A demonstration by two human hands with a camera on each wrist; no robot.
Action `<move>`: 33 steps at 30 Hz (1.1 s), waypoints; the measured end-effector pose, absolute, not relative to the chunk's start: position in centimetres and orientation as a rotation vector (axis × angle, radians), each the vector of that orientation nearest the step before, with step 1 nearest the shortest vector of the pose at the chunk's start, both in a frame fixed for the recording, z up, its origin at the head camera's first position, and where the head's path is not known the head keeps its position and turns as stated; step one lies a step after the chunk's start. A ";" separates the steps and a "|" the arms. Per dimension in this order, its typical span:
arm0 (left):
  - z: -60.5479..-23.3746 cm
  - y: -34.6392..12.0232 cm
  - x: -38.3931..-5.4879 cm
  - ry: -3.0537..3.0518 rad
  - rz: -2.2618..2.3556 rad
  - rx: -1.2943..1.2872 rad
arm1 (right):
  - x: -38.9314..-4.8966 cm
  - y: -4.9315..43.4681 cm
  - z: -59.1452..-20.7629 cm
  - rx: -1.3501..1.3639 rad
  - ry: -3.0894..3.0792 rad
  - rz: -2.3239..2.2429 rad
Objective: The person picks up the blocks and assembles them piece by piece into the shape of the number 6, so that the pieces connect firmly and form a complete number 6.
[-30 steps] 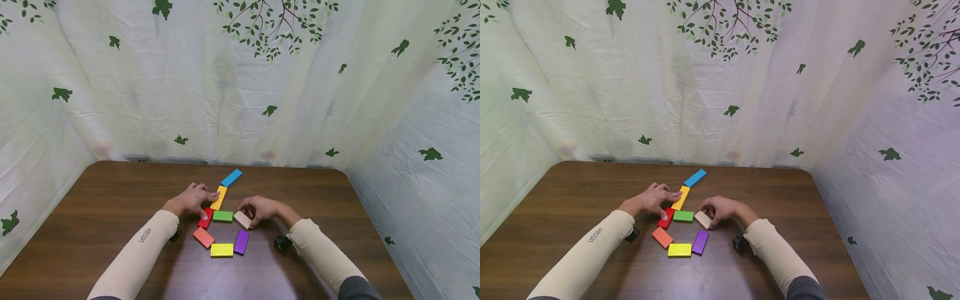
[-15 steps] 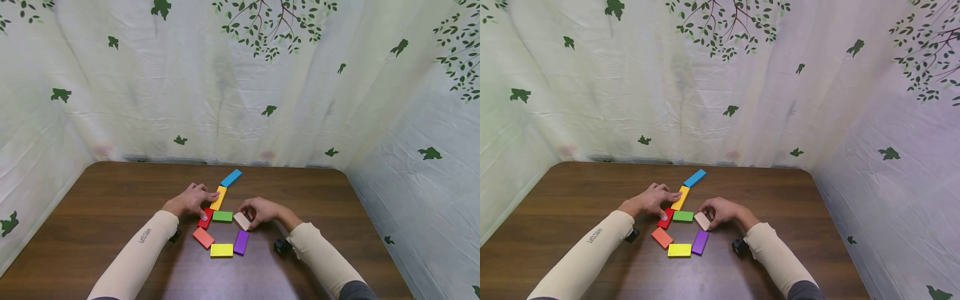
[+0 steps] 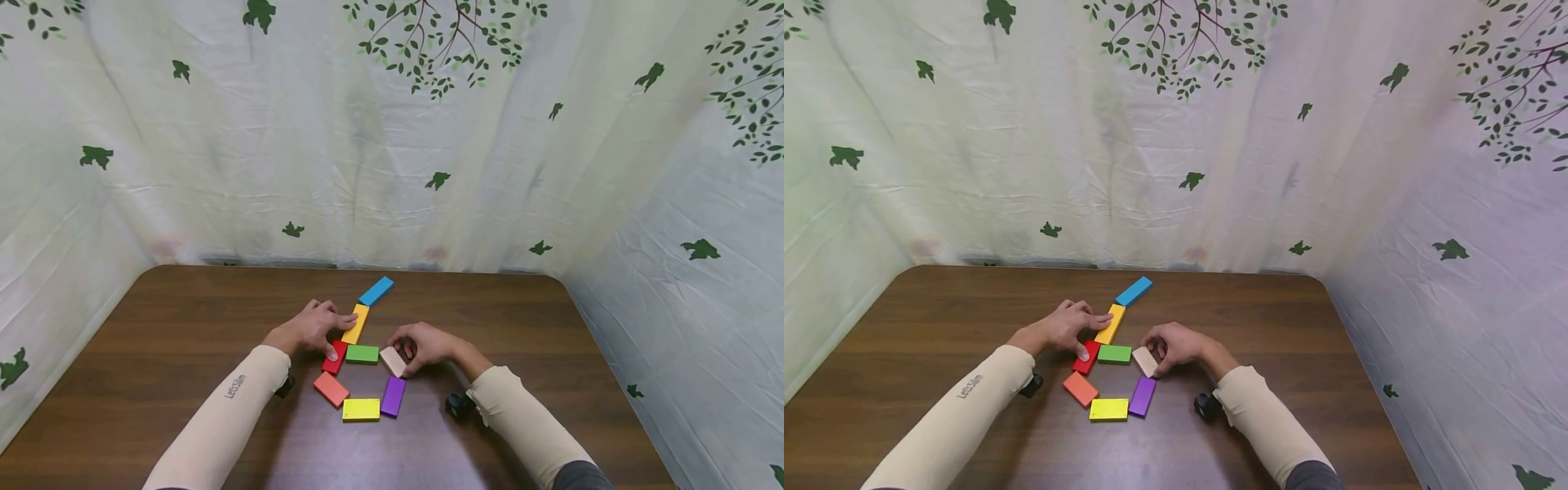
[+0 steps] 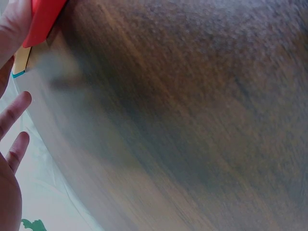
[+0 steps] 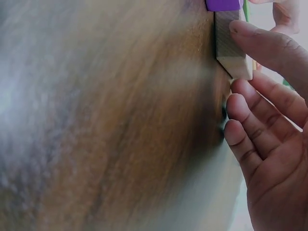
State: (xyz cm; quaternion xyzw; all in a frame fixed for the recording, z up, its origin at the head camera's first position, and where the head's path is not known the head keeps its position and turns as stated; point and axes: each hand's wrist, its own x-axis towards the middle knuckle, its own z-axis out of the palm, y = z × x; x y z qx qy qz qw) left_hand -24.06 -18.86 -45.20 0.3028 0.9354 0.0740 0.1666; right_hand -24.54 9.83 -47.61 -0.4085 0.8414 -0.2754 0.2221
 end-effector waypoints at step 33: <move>-45.4 -18.9 -24.1 2.665 0.228 0.855 | -24.5 9.9 -47.8 -1.094 2.306 -0.794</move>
